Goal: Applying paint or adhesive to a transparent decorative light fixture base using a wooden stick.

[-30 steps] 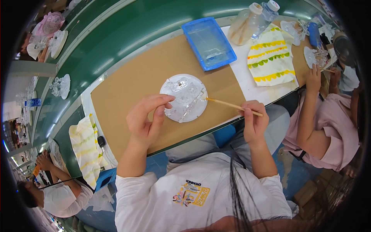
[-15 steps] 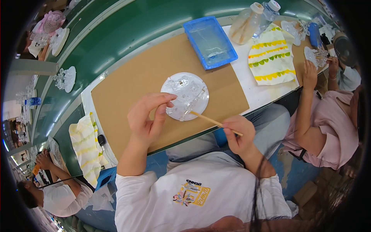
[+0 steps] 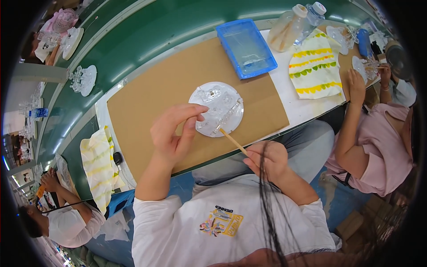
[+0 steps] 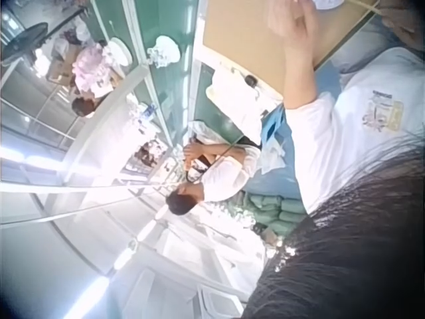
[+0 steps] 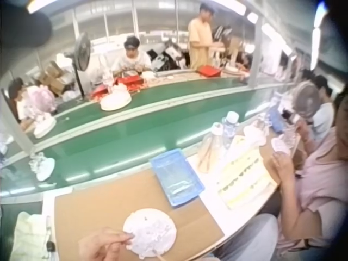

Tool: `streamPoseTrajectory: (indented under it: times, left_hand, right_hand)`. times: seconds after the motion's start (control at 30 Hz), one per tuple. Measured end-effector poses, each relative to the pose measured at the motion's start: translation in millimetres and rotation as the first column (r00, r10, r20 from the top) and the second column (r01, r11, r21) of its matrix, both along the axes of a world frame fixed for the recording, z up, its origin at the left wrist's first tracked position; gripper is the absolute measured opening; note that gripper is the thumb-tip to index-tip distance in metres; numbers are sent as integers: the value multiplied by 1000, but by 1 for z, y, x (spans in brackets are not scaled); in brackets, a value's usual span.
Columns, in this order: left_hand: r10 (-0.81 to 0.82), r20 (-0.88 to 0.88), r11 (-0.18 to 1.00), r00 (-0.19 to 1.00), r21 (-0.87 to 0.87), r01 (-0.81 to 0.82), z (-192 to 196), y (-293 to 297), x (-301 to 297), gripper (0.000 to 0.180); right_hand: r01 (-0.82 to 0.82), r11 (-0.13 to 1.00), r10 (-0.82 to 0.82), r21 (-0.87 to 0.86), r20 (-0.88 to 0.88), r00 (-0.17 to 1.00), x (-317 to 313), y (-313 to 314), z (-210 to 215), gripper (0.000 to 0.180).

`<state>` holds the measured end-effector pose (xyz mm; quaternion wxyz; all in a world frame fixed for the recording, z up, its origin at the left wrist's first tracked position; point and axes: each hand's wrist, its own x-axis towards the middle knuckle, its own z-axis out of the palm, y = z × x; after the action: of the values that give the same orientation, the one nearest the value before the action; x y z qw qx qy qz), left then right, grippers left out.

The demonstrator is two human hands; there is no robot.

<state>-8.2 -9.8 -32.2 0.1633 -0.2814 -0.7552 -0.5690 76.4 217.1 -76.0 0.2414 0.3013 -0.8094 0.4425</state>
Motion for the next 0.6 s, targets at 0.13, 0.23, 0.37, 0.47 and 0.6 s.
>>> streamPoseTrajectory:
  times: [0.13,0.23,0.37,0.47,0.6]
  left_hand:
    - [8,5,1000,1000,15,-8,1,1,0,16]
    - [1,-17,1000,1000,2,-1,2,1,-1,17]
    - [-7,-14,999,1000,-53,7,2,0,-1,18]
    - [4,21,1000,1000,-16,-4,4,4,1,18]
    - [-37,-76,977,996,-211,20,20,4,-10,23]
  right_hand:
    - [29,998,-21,54,-134,991,-6,-5,0,25]
    - [27,996,-11,81,-183,983,-1,-4,-2,25]
    - [31,997,-20,66,-168,986,-3,-5,-3,21]
    - [13,999,-7,44,-128,992,-3,-8,-1,18]
    - [-9,998,9,-57,10,1000,5,1,2,14]
